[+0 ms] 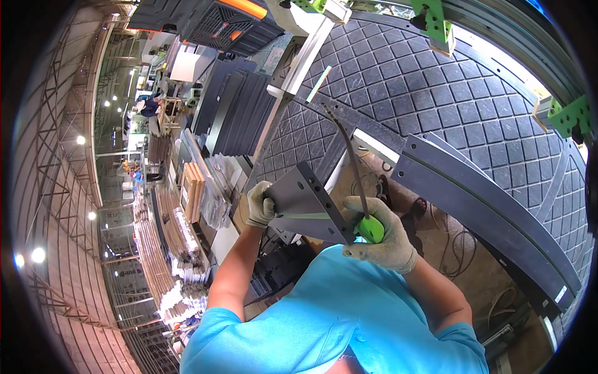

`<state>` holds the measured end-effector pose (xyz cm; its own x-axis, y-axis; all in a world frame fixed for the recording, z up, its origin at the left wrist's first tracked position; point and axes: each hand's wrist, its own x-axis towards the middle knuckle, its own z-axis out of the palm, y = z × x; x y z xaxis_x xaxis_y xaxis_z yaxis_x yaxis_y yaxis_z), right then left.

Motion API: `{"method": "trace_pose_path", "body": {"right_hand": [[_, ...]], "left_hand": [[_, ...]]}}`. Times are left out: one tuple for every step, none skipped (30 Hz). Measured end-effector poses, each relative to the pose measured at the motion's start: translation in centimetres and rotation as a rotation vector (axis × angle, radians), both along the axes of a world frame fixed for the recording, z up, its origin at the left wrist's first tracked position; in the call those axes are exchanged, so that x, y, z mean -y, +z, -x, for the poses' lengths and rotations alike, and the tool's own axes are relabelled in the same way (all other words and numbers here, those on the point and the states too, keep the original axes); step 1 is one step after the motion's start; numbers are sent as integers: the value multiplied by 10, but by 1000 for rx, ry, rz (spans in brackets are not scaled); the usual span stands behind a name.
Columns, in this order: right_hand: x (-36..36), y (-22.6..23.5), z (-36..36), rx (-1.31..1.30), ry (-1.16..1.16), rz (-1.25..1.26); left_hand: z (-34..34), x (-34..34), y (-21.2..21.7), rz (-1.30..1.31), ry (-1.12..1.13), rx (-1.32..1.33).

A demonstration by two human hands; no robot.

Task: The person assembles window frames by hand in a workshop. They pick up long black profiles, align them on a jig, and use a green-handled tool to secure the corners. The person handles the profiles one at a time, moving them from a stack to the assembly station.

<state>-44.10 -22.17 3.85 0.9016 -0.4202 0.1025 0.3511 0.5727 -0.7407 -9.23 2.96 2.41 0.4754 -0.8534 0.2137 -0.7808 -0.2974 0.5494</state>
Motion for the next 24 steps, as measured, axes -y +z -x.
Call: {"method": "trace_pose_path", "body": {"right_hand": [[2,1,0,-7,18,10],[4,2,0,3,10,53],[7,3,0,12,1,98],[9,4,-1,21,-9,144],[10,3,-1,26,-1,147],[12,3,-1,29,6,153],[13,3,-2,32,13,160],[13,4,-1,15,17,157],[14,5,-1,-2,21,157],[15,6,0,-19,24,158],[14,5,0,-22,27,138],[13,3,0,-23,29,118],[13,1,0,-25,30,99],[13,2,1,-50,28,123],[14,1,1,-73,26,147],[15,1,1,-96,24,171],[13,0,2,-97,20,137],[11,-2,1,-97,14,102],[10,-3,1,-97,8,67],[11,-2,1,-101,2,69],[11,-2,1,-106,-2,70],[12,-1,1,-112,-6,71],[13,1,0,-110,-3,116],[15,3,-2,-108,-2,160]], "left_hand": [[1,0,1,-1,-2,15],[1,0,2,-2,-5,30],[2,1,3,0,-10,44],[2,2,4,0,-9,47],[2,2,4,1,-9,50],[2,2,3,5,-8,53],[2,1,1,8,-6,51],[1,1,0,12,-3,50],[0,1,-2,19,-2,49],[0,2,-3,14,-2,43],[-1,2,-4,10,-3,36],[-1,2,-5,5,-4,31],[-2,1,-6,3,-5,25],[-3,0,-7,1,-6,20],[-3,1,-7,-2,-6,17],[-2,1,-7,2,-3,17],[-1,2,-7,6,0,18],[-1,4,-7,10,1,20],[-1,5,-7,7,5,3],[-1,5,-7,3,9,-13],[-1,4,-8,-2,14,-31],[-1,3,-10,4,10,-22],[-2,3,-12,9,7,-13],[-2,2,-15,14,1,-5]]}}
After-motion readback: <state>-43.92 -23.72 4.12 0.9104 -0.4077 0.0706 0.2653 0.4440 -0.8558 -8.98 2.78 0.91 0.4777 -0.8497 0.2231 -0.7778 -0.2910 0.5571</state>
